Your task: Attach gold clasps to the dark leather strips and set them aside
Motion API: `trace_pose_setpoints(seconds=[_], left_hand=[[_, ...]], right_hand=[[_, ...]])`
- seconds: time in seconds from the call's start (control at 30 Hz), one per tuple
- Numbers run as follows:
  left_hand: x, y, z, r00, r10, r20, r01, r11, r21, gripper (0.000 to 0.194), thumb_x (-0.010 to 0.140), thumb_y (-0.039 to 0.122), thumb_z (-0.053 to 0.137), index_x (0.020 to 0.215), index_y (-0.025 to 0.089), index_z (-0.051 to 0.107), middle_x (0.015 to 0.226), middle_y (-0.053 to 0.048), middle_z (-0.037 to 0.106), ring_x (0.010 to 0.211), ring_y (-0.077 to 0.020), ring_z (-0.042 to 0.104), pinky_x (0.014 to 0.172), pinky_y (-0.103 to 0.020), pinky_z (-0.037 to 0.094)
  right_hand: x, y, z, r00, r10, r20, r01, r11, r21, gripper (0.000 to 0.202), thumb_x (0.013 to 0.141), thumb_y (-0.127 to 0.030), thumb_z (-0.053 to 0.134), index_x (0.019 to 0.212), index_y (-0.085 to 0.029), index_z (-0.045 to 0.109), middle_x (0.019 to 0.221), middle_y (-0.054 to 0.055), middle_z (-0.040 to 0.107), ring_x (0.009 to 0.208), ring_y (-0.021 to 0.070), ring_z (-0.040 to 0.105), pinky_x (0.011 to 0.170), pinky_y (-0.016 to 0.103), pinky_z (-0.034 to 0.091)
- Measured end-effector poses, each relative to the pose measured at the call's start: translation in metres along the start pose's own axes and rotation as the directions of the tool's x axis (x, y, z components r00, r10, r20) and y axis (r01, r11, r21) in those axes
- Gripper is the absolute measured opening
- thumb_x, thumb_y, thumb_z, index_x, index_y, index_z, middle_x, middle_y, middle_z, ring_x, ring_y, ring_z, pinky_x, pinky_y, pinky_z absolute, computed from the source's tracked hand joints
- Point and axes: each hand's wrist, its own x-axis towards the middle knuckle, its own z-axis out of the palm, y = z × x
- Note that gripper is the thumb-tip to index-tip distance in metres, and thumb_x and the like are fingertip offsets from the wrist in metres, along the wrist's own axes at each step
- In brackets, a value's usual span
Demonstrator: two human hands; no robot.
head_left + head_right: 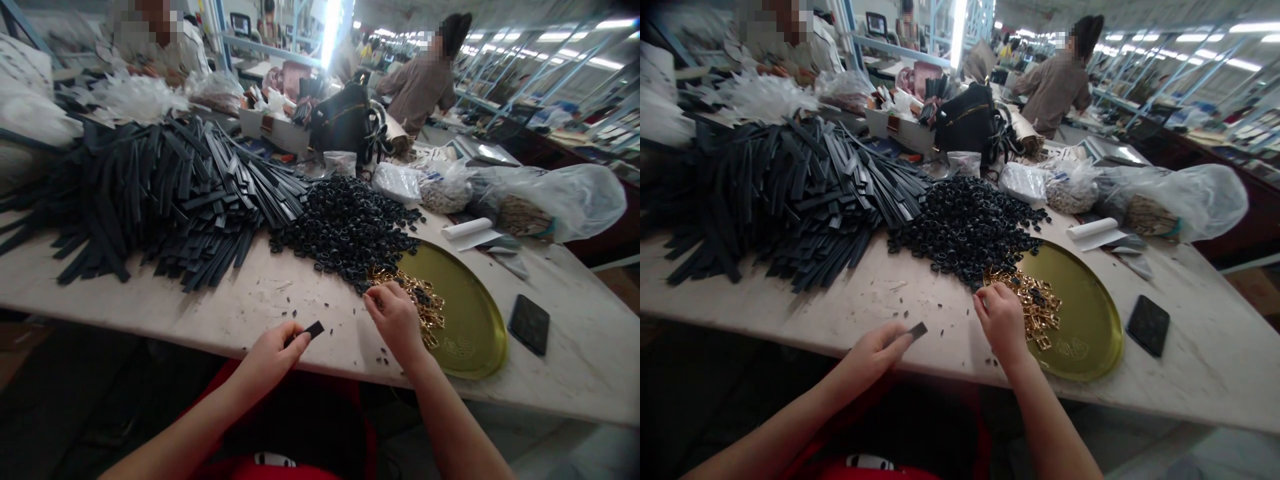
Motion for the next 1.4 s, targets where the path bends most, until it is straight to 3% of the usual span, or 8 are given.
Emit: trace_pose_setpoints(seconds=[0.07, 0.13, 0.3, 0.47, 0.7, 1.03, 1.23, 1.4], left_hand=[[0.006, 0.002, 0.004, 0.998, 0.019, -0.062, -0.025, 0.995, -0.096, 0.030, 0.081, 0.044, 0.044, 0.072, 0.017, 0.049, 0.052, 0.006, 0.045, 0.050, -0.0094, 0.041, 0.051, -0.021, 0.032], [0.008, 0.006, 0.007, 0.999, 0.018, -0.049, -0.028, 0.977, -0.211, 0.029, 0.079, 0.045, 0.046, 0.072, 0.016, 0.048, 0.049, 0.007, 0.044, 0.045, -0.0077, 0.037, 0.046, -0.020, 0.029], [-0.008, 0.010, 0.009, 1.000, 0.003, 0.012, 0.002, 0.940, -0.340, 0.027, 0.076, 0.043, 0.049, 0.073, 0.016, 0.048, 0.044, 0.009, 0.037, 0.038, -0.0052, 0.030, 0.040, -0.018, 0.022], [-0.018, 0.000, 0.010, 0.995, 0.064, -0.074, -0.077, 0.978, -0.195, 0.027, 0.077, 0.042, 0.048, 0.072, 0.015, 0.051, 0.048, 0.008, 0.040, 0.044, -0.0058, 0.035, 0.044, -0.018, 0.026], [0.022, -0.013, 0.010, 0.998, -0.066, -0.004, 0.065, 0.991, -0.119, 0.024, 0.075, 0.039, 0.046, 0.067, 0.017, 0.048, 0.043, 0.008, 0.043, 0.034, -0.0056, 0.030, 0.036, -0.019, 0.021], [0.026, -0.010, 0.005, 0.995, -0.050, 0.091, 0.057, 0.996, -0.068, 0.026, 0.075, 0.043, 0.043, 0.068, 0.017, 0.047, 0.043, 0.008, 0.042, 0.033, -0.0051, 0.030, 0.036, -0.018, 0.022], [0.024, -0.001, -0.008, 0.989, -0.029, 0.146, 0.020, 0.998, 0.061, 0.022, 0.072, 0.036, 0.047, 0.060, 0.017, 0.049, 0.041, 0.007, 0.042, 0.035, -0.0067, 0.033, 0.039, -0.020, 0.023], [0.020, 0.010, -0.010, 0.983, 0.009, 0.185, -0.033, 0.991, 0.127, 0.024, 0.073, 0.035, 0.046, 0.059, 0.017, 0.052, 0.042, 0.007, 0.043, 0.039, -0.0077, 0.035, 0.043, -0.020, 0.025]], right_hand=[[-0.012, -0.021, 0.001, 0.998, 0.048, 0.048, -0.063, 0.913, 0.404, 0.014, 0.080, -0.030, 0.052, 0.072, -0.020, 0.057, 0.082, 0.005, 0.056, 0.075, 0.0172, 0.051, 0.068, 0.031, 0.040], [-0.025, -0.043, 0.006, 0.978, 0.123, 0.168, -0.206, 0.707, 0.677, 0.014, 0.077, -0.034, 0.057, 0.073, -0.020, 0.056, 0.080, 0.003, 0.058, 0.072, 0.0154, 0.053, 0.064, 0.029, 0.042], [-0.048, -0.074, 0.016, 0.905, 0.231, 0.358, -0.423, 0.394, 0.816, 0.023, 0.066, -0.038, 0.068, 0.073, -0.019, 0.057, 0.067, -0.002, 0.058, 0.063, 0.0120, 0.053, 0.063, 0.027, 0.043], [-0.050, -0.073, 0.026, 0.870, 0.266, 0.416, -0.492, 0.399, 0.774, 0.030, 0.066, -0.045, 0.066, 0.070, -0.017, 0.058, 0.061, -0.001, 0.060, 0.058, 0.0118, 0.054, 0.060, 0.027, 0.043], [-0.035, -0.061, 0.051, 0.811, 0.346, 0.472, -0.569, 0.279, 0.774, 0.035, 0.058, -0.043, 0.071, 0.073, -0.017, 0.054, 0.062, -0.003, 0.058, 0.054, 0.0099, 0.054, 0.055, 0.024, 0.043], [-0.031, -0.046, 0.046, 0.758, 0.237, 0.608, -0.651, 0.221, 0.726, 0.038, 0.062, -0.037, 0.069, 0.093, -0.017, 0.062, 0.069, -0.002, 0.063, 0.053, 0.0075, 0.053, 0.057, 0.024, 0.043], [-0.031, -0.044, 0.044, 0.785, 0.214, 0.581, -0.619, 0.326, 0.715, 0.032, 0.060, -0.035, 0.072, 0.084, -0.015, 0.066, 0.066, -0.001, 0.063, 0.054, 0.0087, 0.054, 0.057, 0.024, 0.043], [-0.036, -0.040, 0.045, 0.744, 0.161, 0.648, -0.668, 0.198, 0.718, 0.032, 0.063, -0.038, 0.070, 0.088, -0.018, 0.068, 0.069, -0.001, 0.065, 0.057, 0.0090, 0.054, 0.061, 0.026, 0.044]])
